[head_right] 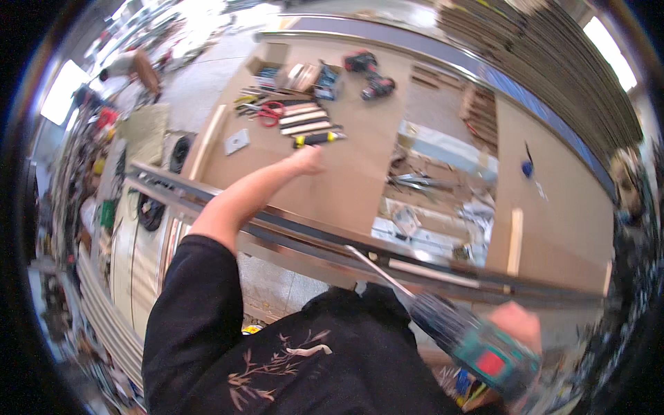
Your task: The person assembles a wooden cabinet by attaching a metal trim strip using a cordless drill and screws. They then use an angle grinder to smooth the trim, generating sparks, and finally put on gloves to wipe the surface.
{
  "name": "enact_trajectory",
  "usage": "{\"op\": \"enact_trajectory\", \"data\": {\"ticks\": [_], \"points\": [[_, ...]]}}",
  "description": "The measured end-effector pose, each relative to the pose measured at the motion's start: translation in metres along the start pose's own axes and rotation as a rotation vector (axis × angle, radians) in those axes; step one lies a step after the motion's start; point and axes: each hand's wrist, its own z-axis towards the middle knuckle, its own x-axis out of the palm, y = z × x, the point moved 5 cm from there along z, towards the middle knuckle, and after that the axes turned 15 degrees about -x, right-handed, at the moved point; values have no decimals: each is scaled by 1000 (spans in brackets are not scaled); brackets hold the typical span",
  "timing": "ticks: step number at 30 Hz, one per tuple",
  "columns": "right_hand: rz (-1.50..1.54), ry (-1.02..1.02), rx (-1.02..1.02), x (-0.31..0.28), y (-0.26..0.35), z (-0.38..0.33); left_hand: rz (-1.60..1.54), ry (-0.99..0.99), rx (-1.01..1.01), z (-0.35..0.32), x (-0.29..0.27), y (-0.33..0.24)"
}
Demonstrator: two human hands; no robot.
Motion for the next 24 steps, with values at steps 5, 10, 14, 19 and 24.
{"op": "enact_trajectory", "data": {"ticks": [5, 10, 14, 19, 24], "points": [[284, -513, 178, 14, -46, -86, -87, 130, -121, 5, 22, -36], [436, -608, 130, 19, -66, -86, -179, -48, -56, 5, 5, -56], [600, -597, 87, 25, -87, -77, -586, -123, -107, -21, -38, -71], [761, -594, 62, 42, -97, -68, -1511, 231, 54, -136, -127, -126], [563, -368, -70, 49, -97, -38, -1987, 220, 71, -241, -125, -145]]}}
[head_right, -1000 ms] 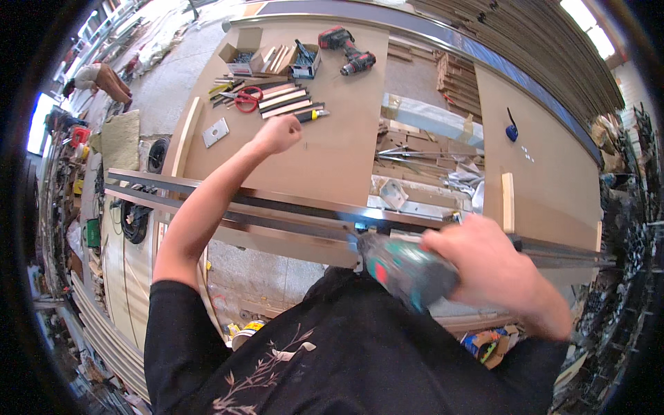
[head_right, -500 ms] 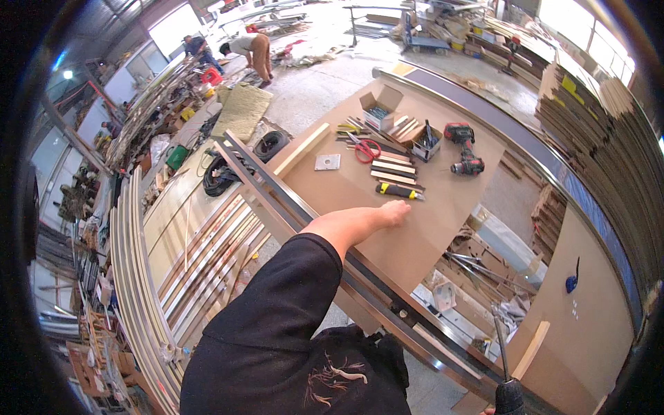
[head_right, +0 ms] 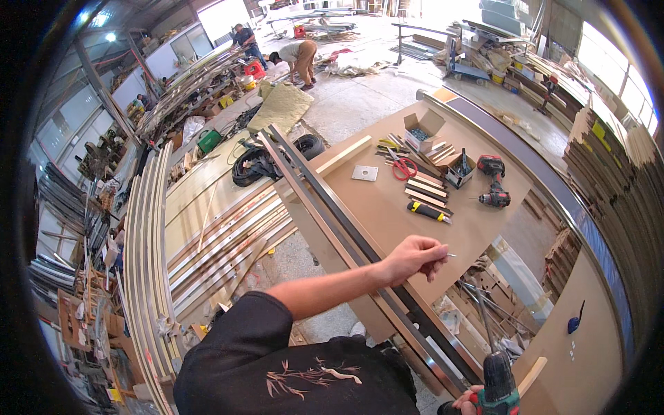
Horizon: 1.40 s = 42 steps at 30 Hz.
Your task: The person assembles a wooden cabinet by attaching a metal trim strip using a cordless drill and screws. They then use an angle grinder to smooth the trim, generating sparks, and finally put on gloves to wipe the surface.
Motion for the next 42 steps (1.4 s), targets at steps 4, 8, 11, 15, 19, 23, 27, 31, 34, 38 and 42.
{"op": "enact_trajectory", "data": {"ticks": [4, 8, 11, 15, 19, 23, 27, 31, 34, 38, 42], "points": [[-555, 285, -392, 19, -5, 17, -369, -49, 41, -40, 16, 25], [-525, 375, -246, 29, -22, 30, -642, 84, 131, -59, 33, 28], [-520, 421, -166, 33, -32, 36, -729, 88, 179, -77, 38, 21], [-539, 456, -79, 32, -42, 45, -673, 71, 220, -87, 35, 24], [-563, 481, 4, 23, -51, 45, -694, 90, 249, -90, 40, 27], [-606, 512, 88, 12, -61, 41, -734, 99, 217, -94, 46, 35], [-680, 541, 194, -12, -68, 26, -756, 74, 201, -96, 53, 57], [-773, 557, 315, -62, -73, -6, -730, 117, 56, -96, 64, 71], [-837, 536, 402, -100, -56, -33, -381, 260, -157, -111, 70, 82], [-723, 516, 454, -60, 25, 1, 412, 239, 730, -160, 91, 60], [-517, 442, 470, -10, 86, 41, 547, 183, 1115, -161, 142, 33]]}}
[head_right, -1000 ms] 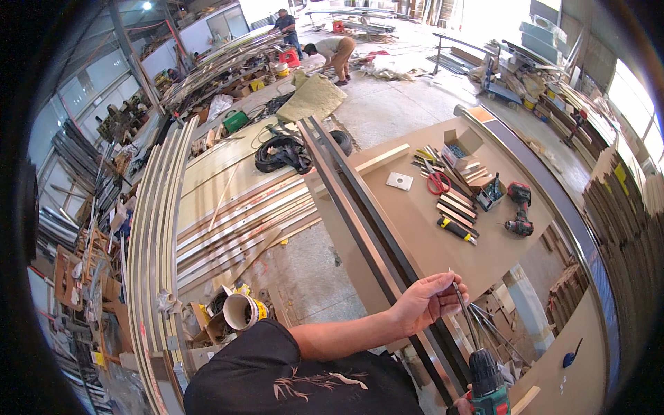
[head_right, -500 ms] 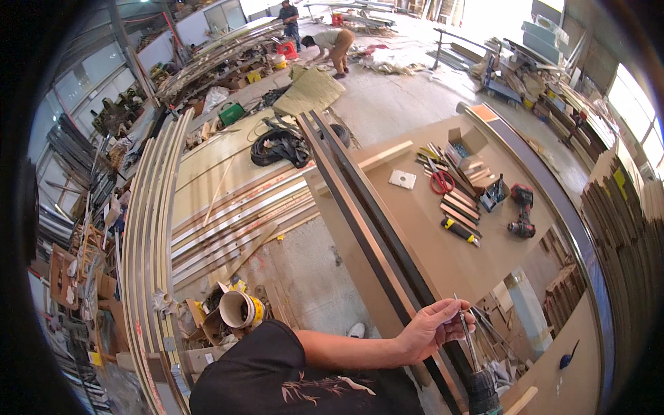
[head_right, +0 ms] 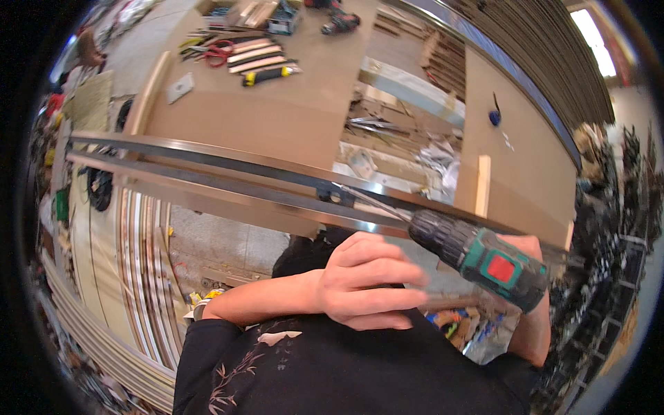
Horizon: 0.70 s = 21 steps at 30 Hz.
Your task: The person assembles a wooden cabinet by attaching a metal trim strip using a cordless drill and screws. They then use an angle grinder to smooth the trim, generating sparks, and finally put on gloves to wipe the surface.
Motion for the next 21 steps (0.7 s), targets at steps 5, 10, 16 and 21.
{"op": "enact_trajectory", "data": {"ticks": [5, 10, 16, 21], "points": [[127, -94, -68, 11, 52, 48, -51, -83, -27, 19, 24, 17], [132, -20, 2, 20, 31, 66, -46, -68, -128, 34, 28, 34], [-357, 180, -31, 42, 22, 99, -52, -33, -153, 33, 29, 63], [-389, 172, -61, 60, 10, 119, -44, -48, -194, 19, 21, 86]]}}
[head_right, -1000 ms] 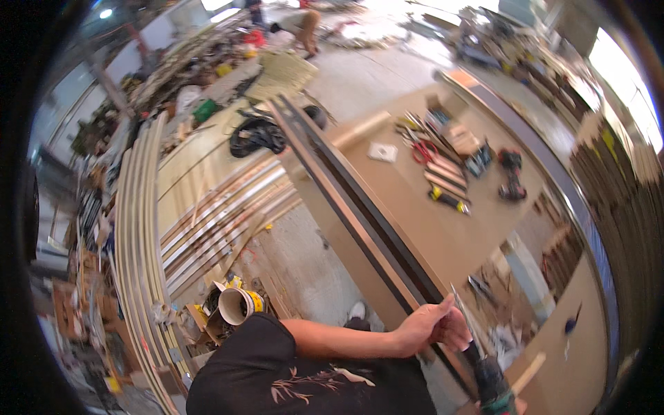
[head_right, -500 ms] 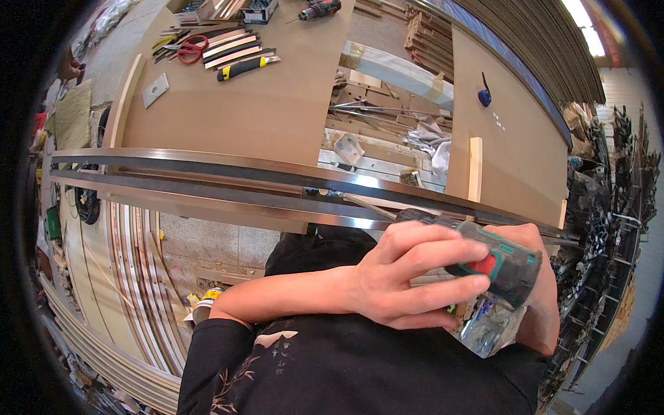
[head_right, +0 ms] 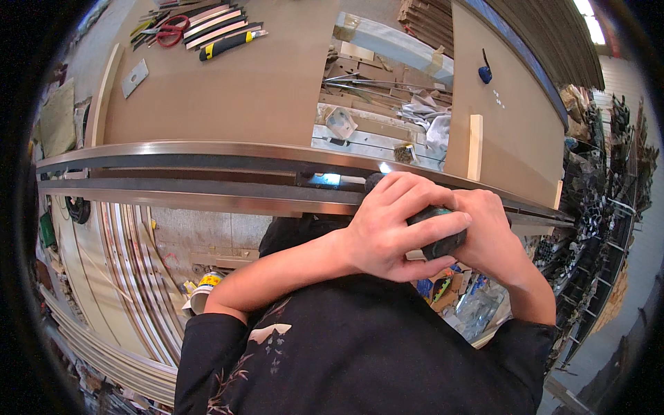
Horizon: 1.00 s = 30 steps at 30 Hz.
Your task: The person assembles a wooden cabinet by attaching a metal trim strip using a cordless drill and screws. They then use an angle grinder to smooth the trim, generating sparks, and finally put on gloves to wipe the surface.
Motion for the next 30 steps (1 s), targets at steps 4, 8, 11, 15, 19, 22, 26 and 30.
{"op": "enact_trajectory", "data": {"ticks": [4, 8, 11, 15, 19, 22, 26, 30], "points": [[16, -24, 16, 4, 4, -2, -23, -32, -2, -4, -1, 0], [-67, 20, 41, 10, -1, -4, -31, -42, 4, -6, -2, 3], [-93, 14, -33, 14, 0, 1, -23, -39, 8, -9, -7, 7], [-120, 19, -104, 20, 1, 6, -35, -37, -17, -11, -13, 11], [-153, 57, -56, 26, -5, 9, -36, -35, -31, -13, -18, 15], [-111, 95, -97, 22, 4, 11, -35, -44, -35, -11, -19, 16], [-156, 106, -70, 23, 3, 18, -14, -85, -37, -10, -19, 22], [-226, 201, -23, 18, 8, 30, -22, -118, -66, -9, -20, 27]]}}
